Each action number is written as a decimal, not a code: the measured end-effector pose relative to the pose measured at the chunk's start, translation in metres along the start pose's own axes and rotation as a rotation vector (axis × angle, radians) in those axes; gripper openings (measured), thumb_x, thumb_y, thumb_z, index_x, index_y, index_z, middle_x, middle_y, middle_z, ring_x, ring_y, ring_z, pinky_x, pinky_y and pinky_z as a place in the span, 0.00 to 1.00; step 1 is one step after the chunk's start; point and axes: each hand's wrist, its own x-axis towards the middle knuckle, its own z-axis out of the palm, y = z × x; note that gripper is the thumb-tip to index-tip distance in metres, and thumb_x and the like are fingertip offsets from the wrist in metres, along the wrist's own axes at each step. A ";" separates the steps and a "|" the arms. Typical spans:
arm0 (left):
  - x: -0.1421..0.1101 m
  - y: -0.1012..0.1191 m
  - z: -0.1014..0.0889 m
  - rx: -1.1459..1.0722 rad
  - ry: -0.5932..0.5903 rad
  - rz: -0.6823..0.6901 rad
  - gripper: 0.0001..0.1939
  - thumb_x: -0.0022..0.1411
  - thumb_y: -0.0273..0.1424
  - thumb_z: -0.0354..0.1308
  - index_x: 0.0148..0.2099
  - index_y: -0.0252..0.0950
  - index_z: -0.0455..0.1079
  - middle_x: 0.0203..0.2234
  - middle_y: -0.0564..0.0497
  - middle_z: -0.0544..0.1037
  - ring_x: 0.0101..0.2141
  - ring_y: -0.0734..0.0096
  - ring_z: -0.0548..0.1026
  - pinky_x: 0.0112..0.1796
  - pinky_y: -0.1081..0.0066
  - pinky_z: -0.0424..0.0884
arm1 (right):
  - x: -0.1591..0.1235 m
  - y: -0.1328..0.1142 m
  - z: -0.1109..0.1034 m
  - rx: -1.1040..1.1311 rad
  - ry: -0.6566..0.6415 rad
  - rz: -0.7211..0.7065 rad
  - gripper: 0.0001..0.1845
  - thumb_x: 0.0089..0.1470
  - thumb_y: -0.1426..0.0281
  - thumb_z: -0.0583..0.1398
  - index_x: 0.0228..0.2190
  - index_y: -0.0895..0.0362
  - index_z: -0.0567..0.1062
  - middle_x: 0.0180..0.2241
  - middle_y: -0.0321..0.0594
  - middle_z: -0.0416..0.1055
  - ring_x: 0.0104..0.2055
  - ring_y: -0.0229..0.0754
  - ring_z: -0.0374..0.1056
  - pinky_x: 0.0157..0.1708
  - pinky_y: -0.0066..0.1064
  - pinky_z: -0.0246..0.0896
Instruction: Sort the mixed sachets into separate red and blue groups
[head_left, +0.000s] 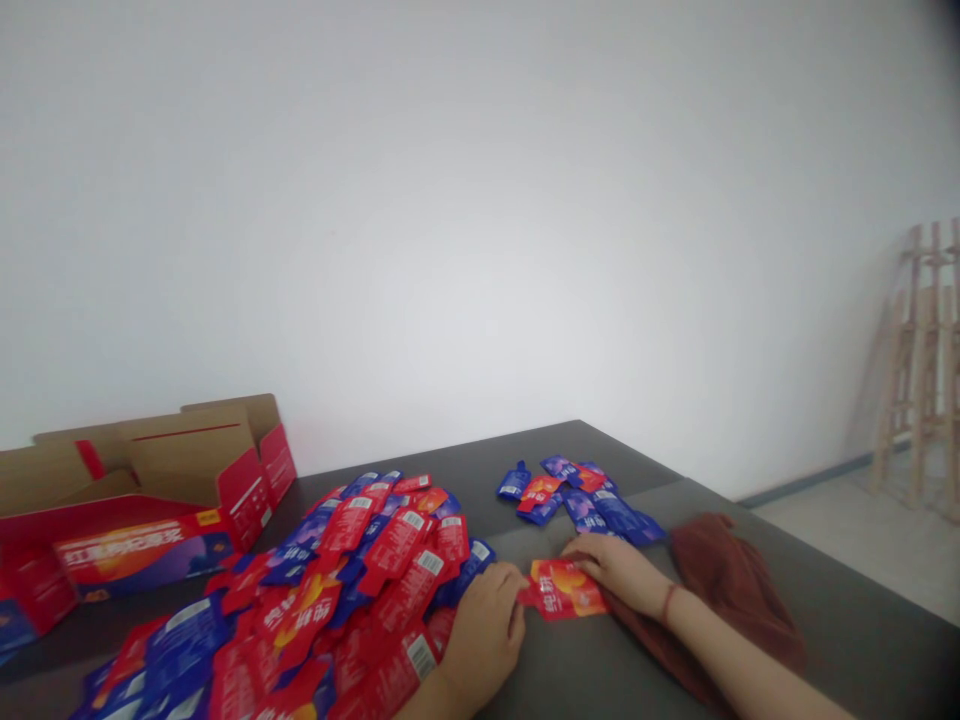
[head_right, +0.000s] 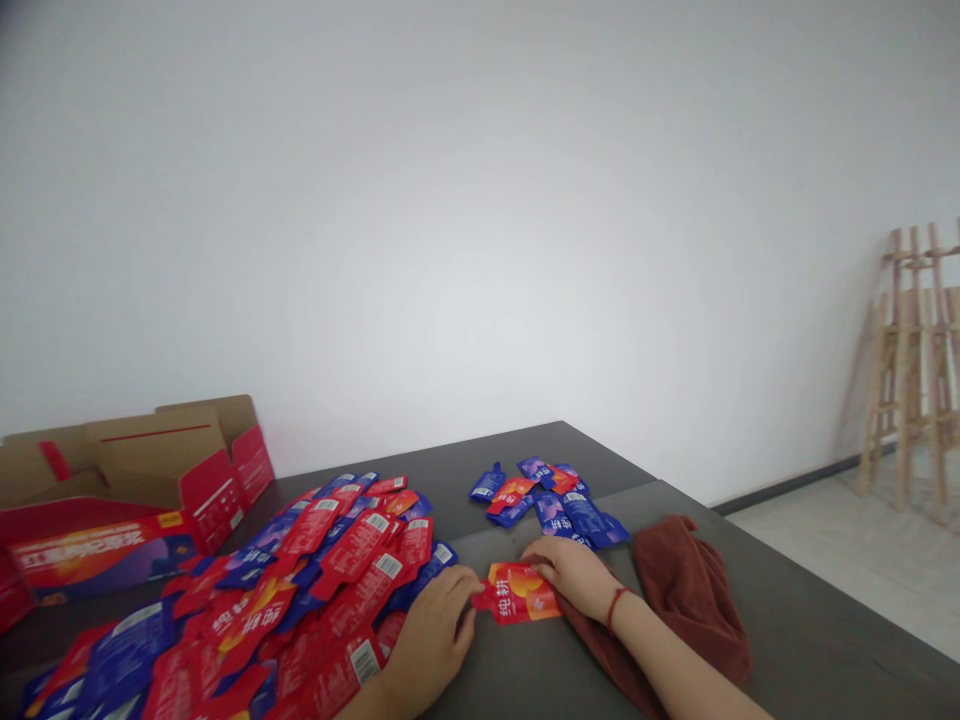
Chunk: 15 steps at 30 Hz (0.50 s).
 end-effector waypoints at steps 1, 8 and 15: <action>0.000 0.001 -0.001 0.017 -0.029 0.004 0.17 0.57 0.21 0.46 0.46 0.38 0.67 0.45 0.49 0.73 0.47 0.64 0.69 0.50 0.62 0.65 | 0.001 0.000 0.000 -0.054 0.030 0.015 0.15 0.55 0.73 0.50 0.36 0.53 0.76 0.38 0.39 0.75 0.42 0.43 0.69 0.44 0.33 0.61; 0.003 0.001 -0.002 0.117 -0.154 0.013 0.15 0.58 0.24 0.48 0.46 0.36 0.70 0.45 0.48 0.75 0.45 0.62 0.69 0.50 0.61 0.62 | -0.001 -0.009 -0.019 -0.410 0.377 0.119 0.16 0.60 0.72 0.48 0.42 0.55 0.74 0.41 0.44 0.71 0.44 0.46 0.65 0.45 0.36 0.59; 0.003 0.006 -0.006 0.166 -0.151 0.029 0.14 0.59 0.23 0.47 0.44 0.36 0.71 0.39 0.48 0.76 0.42 0.63 0.69 0.50 0.59 0.60 | -0.018 -0.037 0.040 -0.636 0.182 0.075 0.11 0.55 0.76 0.54 0.37 0.59 0.76 0.38 0.49 0.71 0.43 0.52 0.64 0.42 0.40 0.59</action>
